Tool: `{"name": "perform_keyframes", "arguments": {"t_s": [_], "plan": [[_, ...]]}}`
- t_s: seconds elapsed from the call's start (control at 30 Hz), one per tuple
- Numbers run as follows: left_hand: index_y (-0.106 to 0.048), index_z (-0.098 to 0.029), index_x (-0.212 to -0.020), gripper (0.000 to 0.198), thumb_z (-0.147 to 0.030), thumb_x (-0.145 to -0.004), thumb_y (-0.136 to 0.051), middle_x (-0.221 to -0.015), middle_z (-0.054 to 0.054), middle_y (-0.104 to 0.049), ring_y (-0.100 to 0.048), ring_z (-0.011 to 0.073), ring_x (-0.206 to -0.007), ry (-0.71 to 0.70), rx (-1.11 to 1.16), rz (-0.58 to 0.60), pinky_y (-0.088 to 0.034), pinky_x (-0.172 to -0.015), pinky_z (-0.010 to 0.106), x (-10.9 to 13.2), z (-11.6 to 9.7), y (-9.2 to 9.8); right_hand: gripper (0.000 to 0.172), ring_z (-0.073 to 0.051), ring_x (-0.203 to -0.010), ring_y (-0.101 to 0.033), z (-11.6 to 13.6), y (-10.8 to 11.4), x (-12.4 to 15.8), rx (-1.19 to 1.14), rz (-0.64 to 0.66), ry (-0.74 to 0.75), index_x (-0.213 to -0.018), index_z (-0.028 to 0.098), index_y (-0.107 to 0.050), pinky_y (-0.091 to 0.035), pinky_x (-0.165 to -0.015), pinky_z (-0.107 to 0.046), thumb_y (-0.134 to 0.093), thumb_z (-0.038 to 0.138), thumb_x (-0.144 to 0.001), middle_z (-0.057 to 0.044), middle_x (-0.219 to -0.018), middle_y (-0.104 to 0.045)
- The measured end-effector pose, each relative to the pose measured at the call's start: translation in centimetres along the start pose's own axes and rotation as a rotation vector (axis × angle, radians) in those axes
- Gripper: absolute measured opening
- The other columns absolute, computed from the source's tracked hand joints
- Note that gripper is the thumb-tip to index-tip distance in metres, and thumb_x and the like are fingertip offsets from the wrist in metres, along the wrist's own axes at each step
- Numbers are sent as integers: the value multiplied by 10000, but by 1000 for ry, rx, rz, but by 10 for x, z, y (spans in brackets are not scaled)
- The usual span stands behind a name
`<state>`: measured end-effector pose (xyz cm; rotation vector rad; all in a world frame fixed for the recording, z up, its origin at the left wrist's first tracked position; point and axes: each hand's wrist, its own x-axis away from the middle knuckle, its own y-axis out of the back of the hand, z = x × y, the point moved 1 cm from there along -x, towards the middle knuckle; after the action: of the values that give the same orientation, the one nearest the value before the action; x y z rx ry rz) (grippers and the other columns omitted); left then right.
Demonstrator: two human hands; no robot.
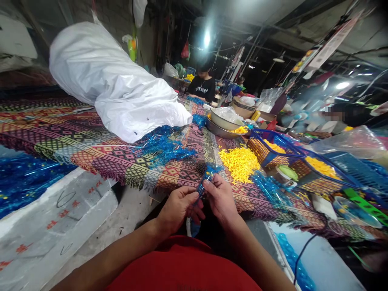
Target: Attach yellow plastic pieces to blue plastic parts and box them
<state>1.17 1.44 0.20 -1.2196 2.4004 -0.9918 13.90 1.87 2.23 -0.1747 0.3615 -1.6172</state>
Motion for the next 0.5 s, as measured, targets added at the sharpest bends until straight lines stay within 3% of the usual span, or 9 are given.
{"name": "perform_keyframes", "arguments": {"t_s": [0.13, 0.3, 0.37, 0.5], "plan": [[-546, -112, -805, 254, -354, -743, -593, -618, 14, -583, -635, 187, -472, 214, 151, 103, -454, -339, 209, -1, 6, 8, 208, -67, -419, -471, 0, -5, 2, -49, -16, -34, -712, 169, -536, -404, -369, -178, -721, 258, -679, 52, -557, -532], [-543, -114, -843, 336, -416, -709, -601, -573, -4, -569, -606, 171, -411, 293, 199, 117, -403, -293, 197, -4, 15, 14, 238, -59, -382, -438, -3, -8, 5, -57, -38, -83, -688, 170, -520, -386, -348, -180, -734, 268, -653, 67, -530, -505], [-529, -130, -853, 328, -434, -737, -571, -584, -15, -563, -603, 163, -421, 215, 88, 81, -423, -320, 212, -2, 13, 11, 239, -57, -387, -431, -3, -7, 3, -46, -58, -68, -678, 169, -521, -376, -355, -177, -738, 264, -645, 70, -526, -503], [-499, -151, -737, 239, -380, -777, -553, -527, -35, -532, -530, 94, -388, -50, -469, -81, -399, -364, 176, 7, 5, 2, 217, -57, -493, -474, -5, -5, -3, -24, -78, -5, -693, 160, -553, -392, -457, -170, -749, 226, -626, 55, -592, -551]]}}
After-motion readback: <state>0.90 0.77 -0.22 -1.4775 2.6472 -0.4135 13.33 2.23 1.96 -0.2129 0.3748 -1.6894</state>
